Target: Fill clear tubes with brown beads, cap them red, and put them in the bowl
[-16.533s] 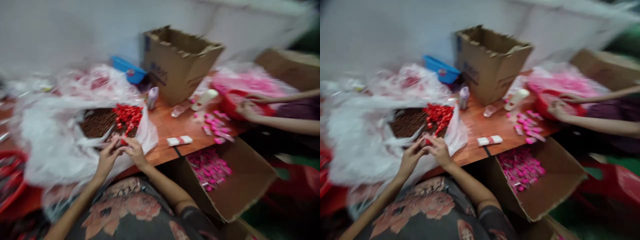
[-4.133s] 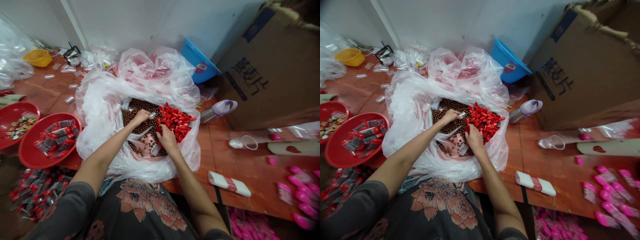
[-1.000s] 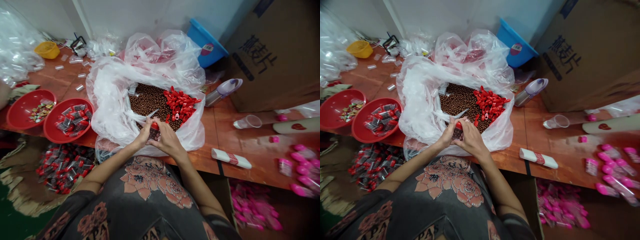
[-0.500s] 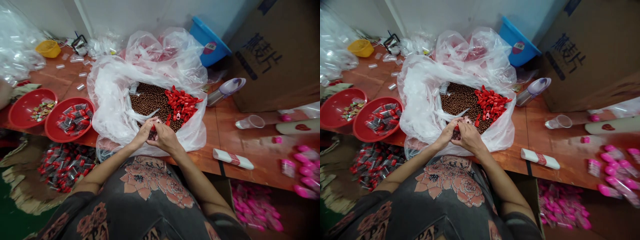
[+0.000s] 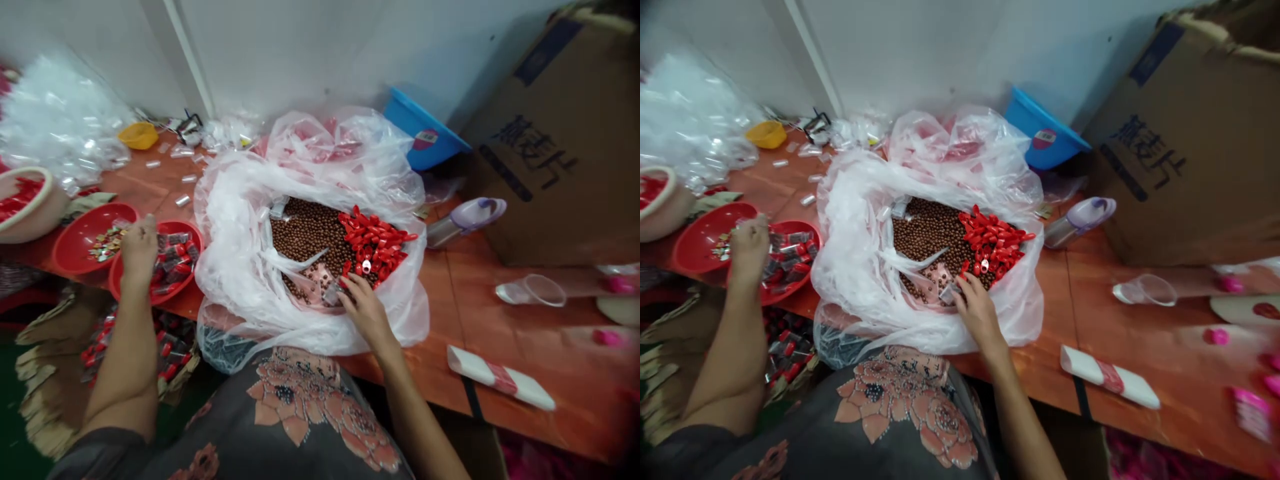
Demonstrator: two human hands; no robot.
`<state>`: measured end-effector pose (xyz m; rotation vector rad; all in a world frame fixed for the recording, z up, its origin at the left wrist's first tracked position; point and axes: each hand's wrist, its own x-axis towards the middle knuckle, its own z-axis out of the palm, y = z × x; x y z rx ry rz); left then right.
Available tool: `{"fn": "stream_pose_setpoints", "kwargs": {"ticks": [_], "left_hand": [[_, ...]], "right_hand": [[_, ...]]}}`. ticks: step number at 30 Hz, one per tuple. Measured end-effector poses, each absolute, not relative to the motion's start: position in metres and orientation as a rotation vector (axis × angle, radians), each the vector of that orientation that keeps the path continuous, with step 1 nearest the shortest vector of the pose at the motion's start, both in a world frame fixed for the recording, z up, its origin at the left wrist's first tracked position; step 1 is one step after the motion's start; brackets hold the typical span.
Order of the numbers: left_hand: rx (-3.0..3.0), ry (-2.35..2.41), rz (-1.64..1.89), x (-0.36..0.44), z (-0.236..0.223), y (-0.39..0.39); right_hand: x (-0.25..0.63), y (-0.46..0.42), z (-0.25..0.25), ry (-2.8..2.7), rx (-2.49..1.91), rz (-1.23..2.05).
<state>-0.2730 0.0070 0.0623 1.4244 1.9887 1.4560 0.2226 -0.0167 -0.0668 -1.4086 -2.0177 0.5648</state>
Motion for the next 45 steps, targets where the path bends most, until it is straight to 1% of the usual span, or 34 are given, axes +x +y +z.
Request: {"fn": "stream_pose_setpoints", "kwargs": {"ticks": [2, 3, 5, 8, 9, 10, 11, 12, 14, 16, 18, 20, 24, 27, 29, 33, 39, 45], "left_hand": [[1.64, 2.391, 1.521, -0.265, 0.07, 0.017], [1.76, 2.484, 1.541, -0.249, 0.073, 0.025], [1.934, 2.305, 1.565, -0.201, 0.073, 0.043], [2.078, 1.678, 1.233, -0.108, 0.051, 0.067], [2.098, 1.555, 1.121, -0.077, 0.039, 0.071], [2.125, 1.427, 0.963, -0.048, 0.025, 0.072], [2.169, 1.29, 0.689, -0.022, 0.011, 0.071], [2.202, 1.212, 0.483, 0.0, -0.003, 0.068], [2.251, 1.133, 0.189, 0.032, -0.028, 0.059], [2.282, 1.118, 0.068, 0.047, -0.043, 0.051], [2.263, 1.102, 0.08, 0.047, -0.047, 0.05], [2.169, 1.161, 0.207, 0.035, -0.04, 0.057], [1.96, 1.468, 0.449, -0.011, -0.022, 0.094], [1.865, 1.579, 0.396, -0.039, -0.023, 0.124], [1.752, 1.582, 0.33, -0.044, -0.031, 0.138], [1.673, 1.492, 0.394, -0.02, -0.049, 0.155], [1.627, 1.386, 0.603, 0.027, -0.061, 0.17], [1.54, 1.285, 0.775, 0.043, -0.074, 0.167]], "right_hand": [[0.224, -0.014, -0.069, -2.008, -1.434, 0.613], [0.223, -0.014, -0.069, -2.023, -1.457, 0.642], [0.218, -0.014, -0.067, -2.066, -1.528, 0.697], [0.209, -0.016, -0.064, -2.097, -1.629, 0.741], [0.207, -0.016, -0.064, -2.098, -1.642, 0.749], [0.206, -0.016, -0.064, -2.093, -1.647, 0.757], [0.207, -0.016, -0.065, -2.079, -1.649, 0.762], [0.208, -0.016, -0.065, -2.055, -1.651, 0.762], [0.213, -0.014, -0.066, -1.989, -1.661, 0.738], [0.218, -0.009, -0.066, -1.931, -1.697, 0.696], [0.222, 0.0, -0.065, -1.904, -1.751, 0.666], [0.221, 0.009, -0.063, -1.914, -1.803, 0.647], [0.212, 0.02, -0.06, -2.039, -1.877, 0.615], [0.207, 0.021, -0.063, -2.057, -1.874, 0.648], [0.208, 0.019, -0.067, -1.997, -1.815, 0.697], [0.214, 0.014, -0.076, -1.736, -1.694, 0.81], [0.216, 0.003, -0.076, -1.361, -1.605, 1.132], [0.214, -0.001, -0.07, -1.179, -1.498, 1.189]]}}
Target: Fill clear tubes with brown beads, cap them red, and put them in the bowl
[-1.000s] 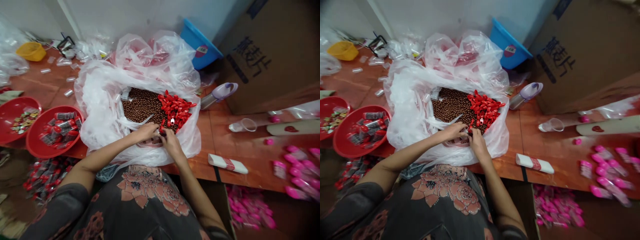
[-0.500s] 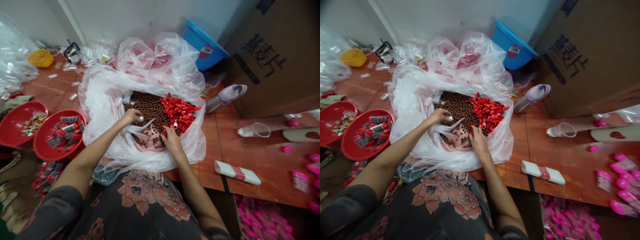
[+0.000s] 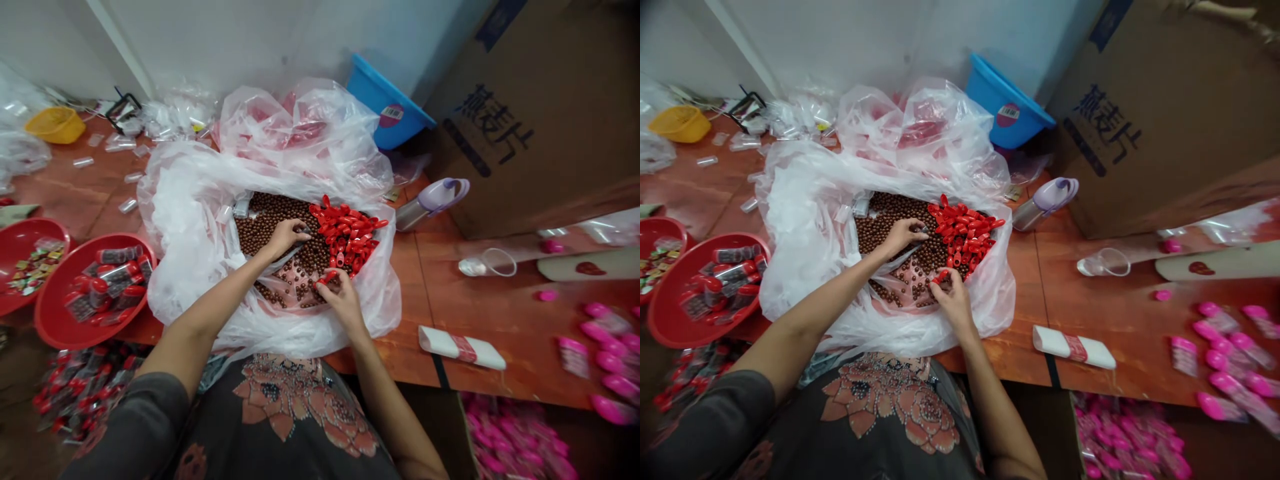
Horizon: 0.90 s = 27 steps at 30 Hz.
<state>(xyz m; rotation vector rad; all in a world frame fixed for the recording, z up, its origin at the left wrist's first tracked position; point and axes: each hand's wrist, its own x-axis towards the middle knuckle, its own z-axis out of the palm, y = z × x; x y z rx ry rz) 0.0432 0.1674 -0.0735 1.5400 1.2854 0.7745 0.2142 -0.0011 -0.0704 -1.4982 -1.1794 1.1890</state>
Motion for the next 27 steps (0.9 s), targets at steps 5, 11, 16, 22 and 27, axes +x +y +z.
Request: {"fn": "stream_pose_setpoints", "kwargs": {"ticks": [5, 11, 16, 22, 27], "left_hand": [[1.453, 1.282, 0.801, 0.039, -0.076, 0.165], [1.536, 1.388, 0.829, 0.019, -0.068, 0.165], [1.43, 1.346, 0.79, 0.014, -0.066, 0.16], [1.287, 1.273, 0.851, 0.023, -0.065, 0.158], [1.044, 0.984, 0.985, 0.024, -0.029, 0.139]], "right_hand": [[0.216, -0.004, -0.071, -1.225, -1.506, 1.165], [0.22, -0.014, -0.076, -1.493, -1.583, 1.013], [0.223, -0.02, -0.075, -1.813, -1.505, 0.933], [0.221, -0.022, -0.074, -2.079, -1.593, 0.743], [0.223, -0.022, -0.067, -1.792, -1.552, 0.813]]}}
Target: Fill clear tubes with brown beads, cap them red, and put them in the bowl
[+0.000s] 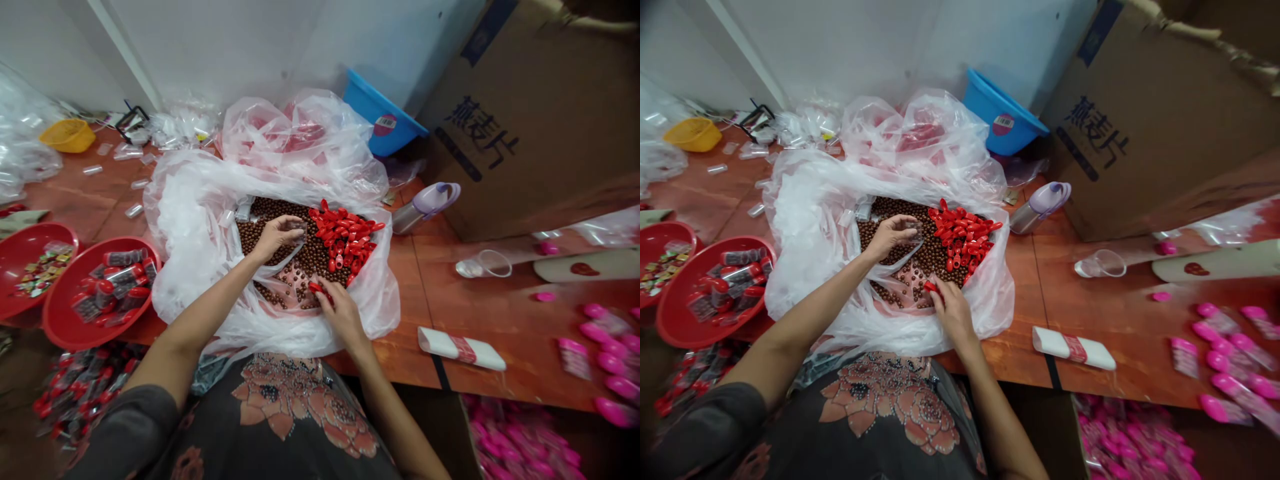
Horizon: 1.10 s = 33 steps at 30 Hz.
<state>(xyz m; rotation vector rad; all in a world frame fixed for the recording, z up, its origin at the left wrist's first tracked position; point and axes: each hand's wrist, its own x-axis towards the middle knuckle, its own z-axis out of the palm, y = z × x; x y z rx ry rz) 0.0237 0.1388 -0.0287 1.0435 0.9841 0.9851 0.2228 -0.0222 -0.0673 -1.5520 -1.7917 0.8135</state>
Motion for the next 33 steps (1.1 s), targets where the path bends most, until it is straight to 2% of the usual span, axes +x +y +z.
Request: {"fn": "stream_pose_setpoints", "kwargs": {"ticks": [5, 9, 21, 33], "left_hand": [[0.888, 0.844, 0.97, 0.02, 0.014, 0.084], [0.815, 0.872, 0.917, 0.015, 0.018, 0.046], [0.981, 0.897, 0.78, -0.003, 0.008, 0.0], [0.606, 0.672, 0.665, -0.01, 0.004, -0.007]], "right_hand": [[0.223, -0.014, -0.049, -1.288, -1.441, 1.02], [0.215, -0.004, -0.026, -1.082, -1.268, 1.221], [0.187, -0.008, 0.005, -1.327, -1.18, 1.183], [0.18, -0.013, 0.001, -1.263, -1.212, 1.221]]}}
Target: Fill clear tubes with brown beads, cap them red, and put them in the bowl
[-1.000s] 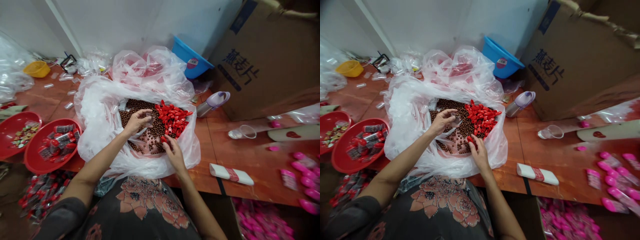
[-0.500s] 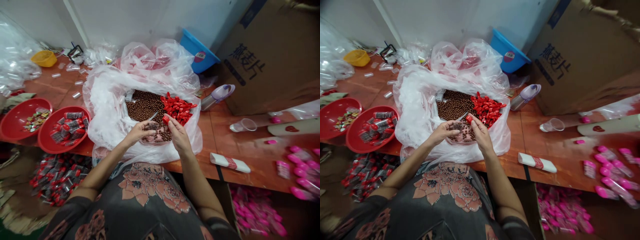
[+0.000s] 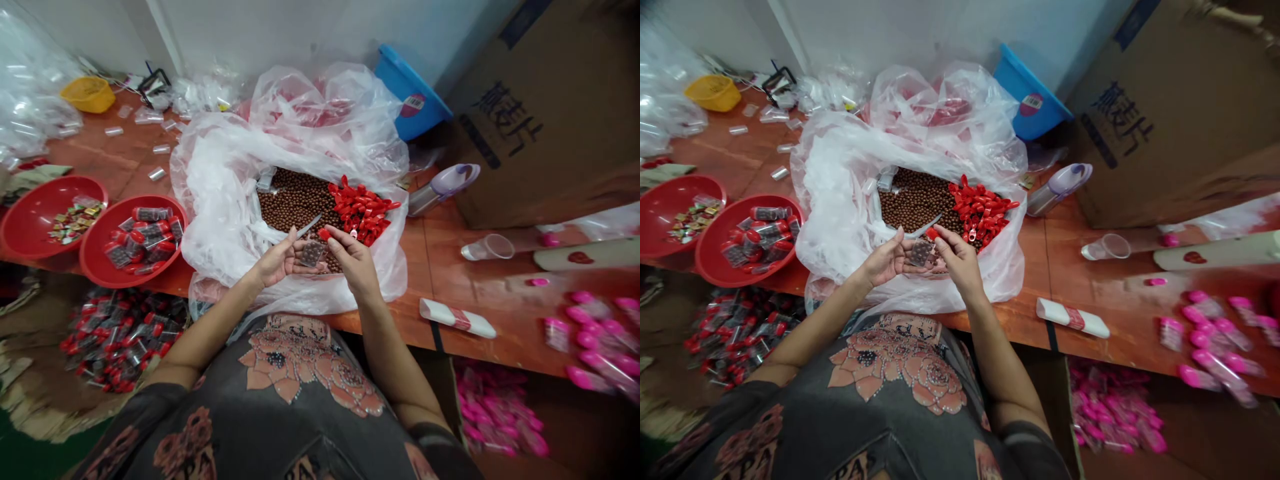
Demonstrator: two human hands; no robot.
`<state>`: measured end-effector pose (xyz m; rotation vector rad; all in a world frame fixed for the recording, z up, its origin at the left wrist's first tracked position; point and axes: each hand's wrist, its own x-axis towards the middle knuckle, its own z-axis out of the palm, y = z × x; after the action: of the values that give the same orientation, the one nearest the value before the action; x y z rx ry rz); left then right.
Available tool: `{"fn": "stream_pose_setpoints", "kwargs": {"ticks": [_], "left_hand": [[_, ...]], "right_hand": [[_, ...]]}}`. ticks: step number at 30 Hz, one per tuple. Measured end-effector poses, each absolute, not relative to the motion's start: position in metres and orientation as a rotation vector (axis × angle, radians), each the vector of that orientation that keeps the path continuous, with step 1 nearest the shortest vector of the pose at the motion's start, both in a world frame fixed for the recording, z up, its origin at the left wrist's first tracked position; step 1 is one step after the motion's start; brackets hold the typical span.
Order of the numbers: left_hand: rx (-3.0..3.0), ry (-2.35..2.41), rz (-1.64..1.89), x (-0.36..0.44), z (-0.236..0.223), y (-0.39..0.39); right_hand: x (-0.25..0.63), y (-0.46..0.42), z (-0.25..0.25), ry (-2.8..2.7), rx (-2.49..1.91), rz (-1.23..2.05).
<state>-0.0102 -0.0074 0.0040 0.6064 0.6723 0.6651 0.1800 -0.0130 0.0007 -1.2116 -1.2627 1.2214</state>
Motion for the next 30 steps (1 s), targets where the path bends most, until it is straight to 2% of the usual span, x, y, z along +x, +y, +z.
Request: {"fn": "stream_pose_setpoints", "kwargs": {"ticks": [11, 21, 26, 30], "left_hand": [[0.96, 0.739, 0.83, -0.01, 0.014, -0.02], [0.923, 0.834, 0.925, -0.011, 0.007, -0.022], [0.848, 0.851, 1.023, -0.002, 0.0, -0.027], [0.855, 0.853, 1.028, -0.002, 0.0, -0.028]], "right_hand": [[0.181, -0.017, 0.008, -1.777, -1.096, 0.879], [0.173, -0.024, -0.014, -2.095, -1.072, 0.418], [0.171, -0.024, -0.015, -2.088, -1.055, 0.411], [0.18, -0.023, -0.008, -2.02, -1.063, 0.68]]}}
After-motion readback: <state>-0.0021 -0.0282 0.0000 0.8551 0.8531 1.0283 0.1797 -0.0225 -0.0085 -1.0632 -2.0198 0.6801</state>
